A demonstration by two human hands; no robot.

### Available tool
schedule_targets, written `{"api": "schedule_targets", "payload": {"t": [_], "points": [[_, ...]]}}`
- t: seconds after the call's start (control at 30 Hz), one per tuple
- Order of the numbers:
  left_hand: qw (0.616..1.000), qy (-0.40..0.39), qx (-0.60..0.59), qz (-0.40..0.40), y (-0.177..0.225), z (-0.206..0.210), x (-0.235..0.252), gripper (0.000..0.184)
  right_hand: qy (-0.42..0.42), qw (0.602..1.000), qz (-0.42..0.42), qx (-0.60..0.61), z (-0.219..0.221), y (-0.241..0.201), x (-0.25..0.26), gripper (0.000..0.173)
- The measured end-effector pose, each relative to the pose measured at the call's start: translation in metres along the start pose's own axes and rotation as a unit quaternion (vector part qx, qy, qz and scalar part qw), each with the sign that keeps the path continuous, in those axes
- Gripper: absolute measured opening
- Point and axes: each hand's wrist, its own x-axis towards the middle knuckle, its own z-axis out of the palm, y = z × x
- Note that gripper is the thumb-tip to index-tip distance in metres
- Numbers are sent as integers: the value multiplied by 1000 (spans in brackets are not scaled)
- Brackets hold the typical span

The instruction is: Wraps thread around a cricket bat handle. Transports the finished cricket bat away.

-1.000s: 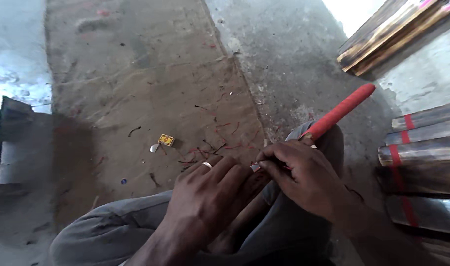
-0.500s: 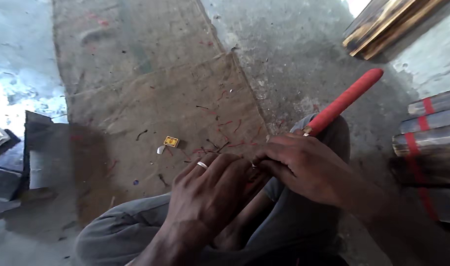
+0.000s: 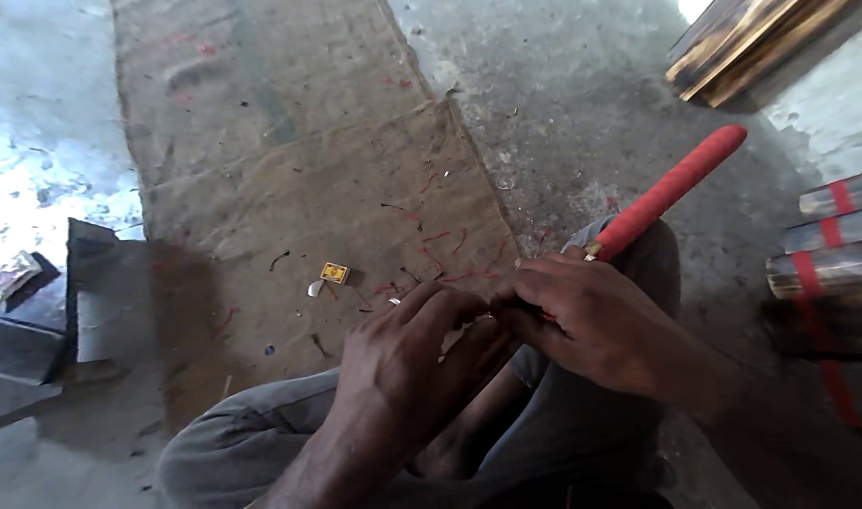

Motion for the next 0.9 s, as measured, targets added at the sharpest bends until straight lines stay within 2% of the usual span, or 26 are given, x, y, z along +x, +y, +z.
{"api": "schedule_targets", "payload": {"t": [0.1, 0.2, 0.3, 0.43, 0.5, 0.6, 0.7, 0.9], "points": [[1000, -3, -20, -10, 3, 1, 2, 14, 0, 1000, 0, 5, -1, 0, -1, 20], [997, -38, -58, -27, 0, 1, 2, 13, 5, 1000, 3, 13, -1, -1, -1, 17], [988, -93, -78, -95, -5, 3, 1, 14, -3, 1000, 8, 2, -2, -3, -1, 17], [985, -63, -46, -154, 0, -1, 2, 20, -17, 1000, 10, -3, -3, -2, 2, 19], [976, -58, -100, -185, 4, -11, 3, 19, -18, 1000, 9, 0, -3, -1, 3, 20], [961, -74, -196, -179, 2, -14, -2, 20, -22, 1000, 10, 1, -2, -1, 4, 21], [964, -90, -200, -151, -2, -8, -4, 21, -24, 1000, 12, -2, -3, -1, 3, 21], [972, -72, -189, -118, 3, -4, 3, 18, -22, 999, 27, 8, -3, -3, 3, 20]]}}
